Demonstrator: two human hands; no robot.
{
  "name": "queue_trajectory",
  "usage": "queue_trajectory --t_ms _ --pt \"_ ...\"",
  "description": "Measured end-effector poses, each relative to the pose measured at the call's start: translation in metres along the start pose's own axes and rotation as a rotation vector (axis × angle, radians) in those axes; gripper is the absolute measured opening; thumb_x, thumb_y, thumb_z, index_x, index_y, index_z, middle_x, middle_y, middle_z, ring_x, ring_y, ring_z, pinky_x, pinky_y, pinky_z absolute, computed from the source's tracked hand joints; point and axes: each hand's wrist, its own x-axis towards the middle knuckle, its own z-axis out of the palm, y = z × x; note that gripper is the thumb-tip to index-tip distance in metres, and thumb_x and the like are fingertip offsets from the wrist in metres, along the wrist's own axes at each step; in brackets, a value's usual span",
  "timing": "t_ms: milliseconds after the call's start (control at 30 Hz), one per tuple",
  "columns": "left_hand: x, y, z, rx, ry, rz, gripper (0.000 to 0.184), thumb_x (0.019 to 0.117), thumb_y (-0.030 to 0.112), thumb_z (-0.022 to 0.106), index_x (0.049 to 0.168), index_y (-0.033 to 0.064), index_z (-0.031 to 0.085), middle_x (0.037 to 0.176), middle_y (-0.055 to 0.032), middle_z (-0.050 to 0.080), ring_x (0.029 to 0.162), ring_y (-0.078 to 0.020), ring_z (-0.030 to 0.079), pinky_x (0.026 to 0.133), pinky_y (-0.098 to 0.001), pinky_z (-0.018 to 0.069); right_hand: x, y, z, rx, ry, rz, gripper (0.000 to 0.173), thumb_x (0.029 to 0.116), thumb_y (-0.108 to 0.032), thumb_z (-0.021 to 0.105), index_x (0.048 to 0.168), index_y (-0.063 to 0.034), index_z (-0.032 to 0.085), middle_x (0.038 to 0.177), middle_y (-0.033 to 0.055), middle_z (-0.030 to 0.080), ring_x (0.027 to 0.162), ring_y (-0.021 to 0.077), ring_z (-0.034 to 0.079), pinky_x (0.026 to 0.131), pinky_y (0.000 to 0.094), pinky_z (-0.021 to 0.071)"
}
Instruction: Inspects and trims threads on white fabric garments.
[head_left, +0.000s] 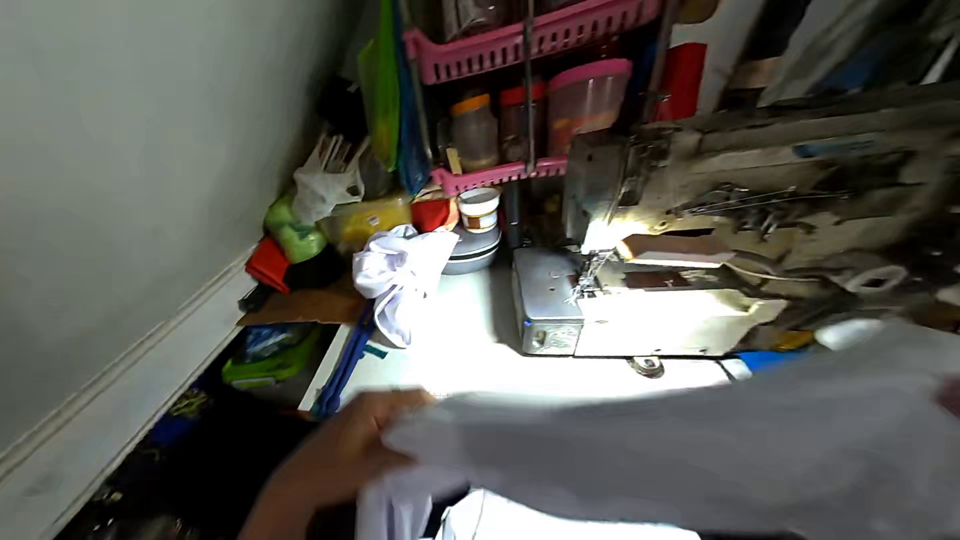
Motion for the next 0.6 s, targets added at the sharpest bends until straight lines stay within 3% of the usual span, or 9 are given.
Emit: queue_trajectory --t_ms 67,133,200,300,400,433,500,567,600 --pt "0.044 -0.003 -0.017 0.167 0.298 -0.034 0.027 0.0865 0.002 0.070 0.113 0.0075 0.073 0.103 0.0015 0.074 0.092 -0.0040 0.068 0.083 -0.0298 0.0577 0.037 0.069 -0.013 0.128 -0.044 -0.108 0.016 0.0928 0.000 0.056 0.098 -0.0133 0.062 0.069 -0.0116 0.064 0.050 -0.0057 0.053 0.045 0.0111 0.0457" --pt "0.088 -0.032 -0.023 0.385 0.378 0.010 0.032 0.0933 0.010 0.069 0.125 0.0069 0.069 0.123 -0.0077 0.070 0.114 -0.0200 0.066 0.100 -0.0471 0.0519 0.060 0.113 0.002 0.070 -0.071 -0.055 0.011 0.0927 -0.008 0.060 0.101 -0.0141 0.062 0.067 -0.0090 0.058 0.044 -0.0026 0.045 0.039 0.0146 0.0386" --pt "0.108 -0.065 -0.014 0.513 0.264 -0.097 0.037 0.0980 0.015 0.067 0.133 0.0033 0.065 0.135 -0.0179 0.063 0.127 -0.0355 0.058 0.107 -0.0604 0.0424 0.077 0.147 0.018 -0.037 -0.112 0.072 0.007 0.0975 -0.001 0.056 0.101 -0.0051 0.060 0.066 -0.0010 0.051 0.046 0.0039 0.044 0.043 0.0203 0.0395" --pt "0.093 -0.103 0.008 0.535 -0.018 -0.379 0.044 0.0984 0.012 0.064 0.141 0.0065 0.059 0.141 -0.0170 0.060 0.130 -0.0353 0.057 0.109 -0.0579 0.0434 0.086 0.181 0.028 -0.033 -0.157 0.278 0.008 0.1035 -0.005 0.053 0.108 -0.0042 0.059 0.063 0.0004 0.050 0.043 0.0045 0.042 0.040 0.0192 0.0377" --pt "0.066 -0.106 0.028 0.639 -0.116 -0.630 0.072 0.0925 0.033 0.073 0.156 0.0145 0.044 0.157 -0.0155 0.044 0.143 -0.0401 0.041 0.112 -0.0646 0.0344 0.075 0.173 0.035 0.041 -0.197 0.326 0.009 0.1035 -0.010 0.053 0.110 -0.0061 0.056 0.061 -0.0022 0.050 0.040 0.0026 0.041 0.038 0.0177 0.0371" --pt "0.060 -0.102 0.036 0.677 -0.122 -0.683 0.071 0.0919 0.039 0.073 0.154 0.0148 0.047 0.154 -0.0156 0.048 0.142 -0.0402 0.043 0.111 -0.0658 0.0330 0.069 0.159 0.042 0.087 -0.217 0.326 0.007 0.1036 -0.011 0.053 0.108 -0.0068 0.056 0.060 -0.0035 0.051 0.040 0.0017 0.042 0.037 0.0169 0.0372" --pt "0.058 -0.088 0.049 0.673 -0.100 -0.686 0.050 0.0958 0.038 0.067 0.136 0.0077 0.061 0.129 -0.0185 0.065 0.124 -0.0378 0.059 0.104 -0.0603 0.0424 0.060 0.130 0.060 0.210 -0.307 0.250 0.005 0.1013 -0.014 0.051 0.099 -0.0113 0.055 0.059 -0.0053 0.056 0.041 0.0020 0.050 0.038 0.0172 0.0424" --pt "0.066 -0.071 0.053 0.348 0.030 -0.590 0.040 0.0978 0.028 0.066 0.126 0.0000 0.065 0.110 -0.0206 0.070 0.106 -0.0332 0.068 0.096 -0.0538 0.0520 0.060 0.109 0.083 0.310 -0.437 0.054 0.012 0.1037 -0.017 0.049 0.107 -0.0158 0.061 0.074 -0.0046 0.069 0.050 0.0044 0.060 0.044 0.0193 0.0501" --pt "0.072 -0.063 0.056 0.126 0.144 -0.555 0.036 0.0988 0.024 0.065 0.124 -0.0015 0.064 0.107 -0.0187 0.071 0.101 -0.0284 0.069 0.093 -0.0498 0.0549 0.065 0.103 0.095 0.332 -0.506 -0.084 0.021 0.1051 -0.018 0.049 0.120 -0.0183 0.063 0.088 -0.0037 0.074 0.056 0.0059 0.065 0.048 0.0210 0.0539"
